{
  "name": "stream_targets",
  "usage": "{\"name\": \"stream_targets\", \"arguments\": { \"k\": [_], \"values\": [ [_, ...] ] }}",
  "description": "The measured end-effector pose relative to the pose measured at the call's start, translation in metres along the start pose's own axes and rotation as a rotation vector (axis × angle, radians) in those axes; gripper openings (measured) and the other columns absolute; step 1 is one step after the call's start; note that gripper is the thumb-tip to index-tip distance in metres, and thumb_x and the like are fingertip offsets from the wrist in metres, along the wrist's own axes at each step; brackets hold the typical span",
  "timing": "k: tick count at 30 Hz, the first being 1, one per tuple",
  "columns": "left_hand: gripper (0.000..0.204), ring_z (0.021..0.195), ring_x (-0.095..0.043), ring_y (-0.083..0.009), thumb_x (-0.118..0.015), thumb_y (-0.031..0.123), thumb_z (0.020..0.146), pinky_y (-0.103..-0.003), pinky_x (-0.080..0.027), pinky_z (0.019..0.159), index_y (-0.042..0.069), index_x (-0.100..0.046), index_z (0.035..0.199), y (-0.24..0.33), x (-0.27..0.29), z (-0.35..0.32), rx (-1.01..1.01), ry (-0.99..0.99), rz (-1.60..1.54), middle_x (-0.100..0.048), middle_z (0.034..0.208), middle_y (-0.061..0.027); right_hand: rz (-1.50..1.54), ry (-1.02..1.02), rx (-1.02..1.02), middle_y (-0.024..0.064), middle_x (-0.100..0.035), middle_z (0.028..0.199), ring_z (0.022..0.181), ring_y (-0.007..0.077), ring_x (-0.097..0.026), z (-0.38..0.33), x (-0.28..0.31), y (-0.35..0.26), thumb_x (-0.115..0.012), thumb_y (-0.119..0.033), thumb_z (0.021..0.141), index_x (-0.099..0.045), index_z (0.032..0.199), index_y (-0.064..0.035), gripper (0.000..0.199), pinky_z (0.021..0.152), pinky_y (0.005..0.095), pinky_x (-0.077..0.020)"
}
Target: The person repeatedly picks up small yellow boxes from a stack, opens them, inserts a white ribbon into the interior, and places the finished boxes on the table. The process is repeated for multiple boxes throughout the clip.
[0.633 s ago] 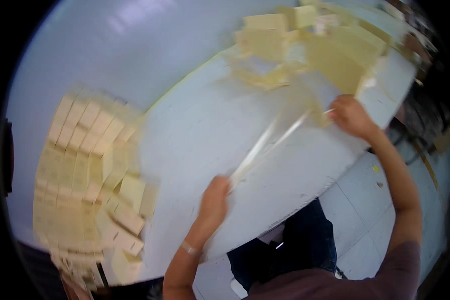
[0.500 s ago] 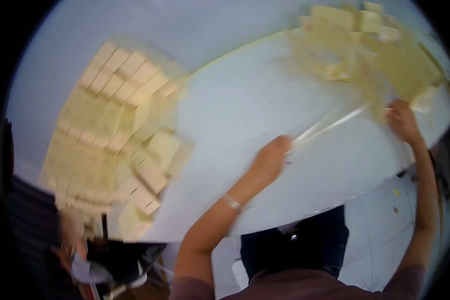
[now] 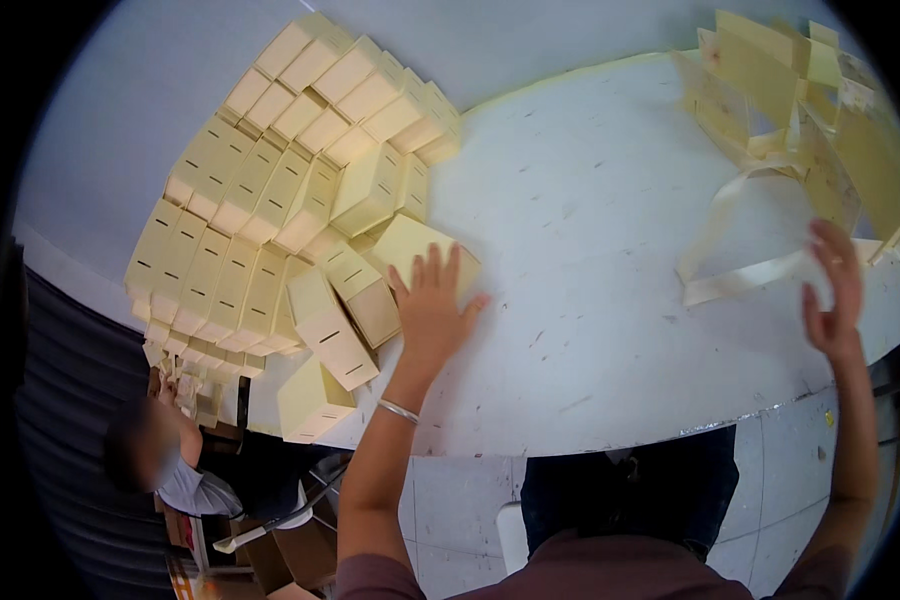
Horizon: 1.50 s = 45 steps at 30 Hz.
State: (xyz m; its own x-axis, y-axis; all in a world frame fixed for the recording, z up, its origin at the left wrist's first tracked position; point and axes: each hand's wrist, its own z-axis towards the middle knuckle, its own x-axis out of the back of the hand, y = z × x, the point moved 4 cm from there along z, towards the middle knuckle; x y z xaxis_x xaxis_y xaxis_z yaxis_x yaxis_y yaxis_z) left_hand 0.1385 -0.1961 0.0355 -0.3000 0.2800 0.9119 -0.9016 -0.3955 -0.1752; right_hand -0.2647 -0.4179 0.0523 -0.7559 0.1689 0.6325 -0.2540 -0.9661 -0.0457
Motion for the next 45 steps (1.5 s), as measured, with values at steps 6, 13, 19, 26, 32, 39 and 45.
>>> {"name": "stream_targets", "arguments": {
  "k": [6, 13, 19, 26, 32, 39, 45],
  "values": [
    [0.062, 0.12, -0.038, -0.0341, -0.06, 0.034, 0.08, -0.041, -0.028, 0.1, 0.007, -0.037, 0.13, 0.099, 0.048, -0.011, -0.205, -0.108, -0.788, -0.038, 0.13, -0.0214, 0.428, -0.27, -0.026, 0.0212, -0.033, 0.133, 0.122, 0.0371, -0.034, 0.066, -0.091, -0.107, -0.069, -0.017, 0.07, -0.044, 0.124, -0.006, 0.061, 0.099, 0.0427, -0.0318],
    [0.056, 0.116, -0.041, -0.0347, -0.053, 0.043, 0.082, -0.044, -0.03, 0.098, 0.004, -0.046, 0.121, -0.02, 0.006, 0.034, 0.291, 0.022, -0.324, -0.047, 0.121, -0.0211, 0.518, -0.544, -0.137, 0.0226, -0.019, 0.14, 0.123, 0.0378, -0.031, 0.084, -0.137, -0.135, -0.059, -0.026, 0.082, -0.034, 0.133, -0.0134, 0.058, 0.095, 0.0404, -0.0369],
    [0.064, 0.107, -0.049, -0.0325, -0.052, 0.049, 0.08, -0.039, -0.032, 0.096, 0.004, -0.042, 0.125, -0.033, -0.008, 0.061, 0.332, -0.213, -0.488, -0.051, 0.114, -0.0209, 0.627, -0.551, -0.219, 0.0225, -0.022, 0.139, 0.12, 0.0376, -0.036, 0.112, -0.167, -0.164, -0.056, -0.027, 0.084, -0.035, 0.132, -0.0131, 0.054, 0.095, 0.0389, -0.0368],
    [0.057, 0.101, -0.051, -0.0165, -0.05, 0.033, 0.087, -0.031, -0.038, 0.089, 0.008, -0.028, 0.134, 0.013, 0.039, 0.044, 0.307, -0.315, -1.395, -0.057, 0.107, -0.0107, 1.139, -0.429, -0.555, 0.0223, -0.044, 0.124, 0.11, 0.0294, -0.048, 0.087, -0.135, -0.117, -0.039, -0.037, 0.092, -0.041, 0.126, -0.0054, 0.047, 0.09, 0.0381, -0.0427],
    [0.064, 0.097, -0.053, -0.0156, -0.057, 0.018, 0.084, -0.029, -0.039, 0.087, 0.007, -0.022, 0.136, 0.07, 0.024, 0.043, 0.208, -0.485, -1.5, -0.056, 0.107, -0.0106, 1.686, -0.856, -1.269, 0.018, -0.063, 0.079, 0.076, 0.0248, -0.063, 0.036, -0.095, -0.107, -0.021, -0.046, 0.094, -0.049, 0.107, 0.0055, 0.06, 0.066, 0.0341, -0.0538],
    [0.054, 0.085, -0.052, -0.0165, -0.061, 0.023, 0.081, -0.03, -0.044, 0.075, 0.001, -0.038, 0.125, 0.099, 0.012, 0.035, 0.119, -0.274, -1.041, -0.054, 0.096, -0.0104, 0.4, -0.47, -0.484, 0.0199, -0.056, 0.099, 0.084, 0.0332, -0.057, 0.043, -0.042, -0.061, -0.056, -0.012, 0.08, -0.049, 0.113, -0.0035, 0.035, 0.076, 0.0367, -0.0469],
    [0.033, 0.068, -0.046, -0.0195, -0.063, 0.027, 0.079, -0.032, -0.041, 0.06, -0.001, -0.049, 0.093, 0.105, 0.033, 0.038, 0.087, -0.031, -0.619, -0.048, 0.078, -0.0092, 0.712, -0.446, -0.392, 0.0198, -0.047, 0.111, 0.101, 0.0337, -0.05, 0.043, -0.064, -0.089, -0.058, -0.011, 0.079, -0.048, 0.115, -0.0016, 0.038, 0.084, 0.0367, -0.0426]
  ]
}}
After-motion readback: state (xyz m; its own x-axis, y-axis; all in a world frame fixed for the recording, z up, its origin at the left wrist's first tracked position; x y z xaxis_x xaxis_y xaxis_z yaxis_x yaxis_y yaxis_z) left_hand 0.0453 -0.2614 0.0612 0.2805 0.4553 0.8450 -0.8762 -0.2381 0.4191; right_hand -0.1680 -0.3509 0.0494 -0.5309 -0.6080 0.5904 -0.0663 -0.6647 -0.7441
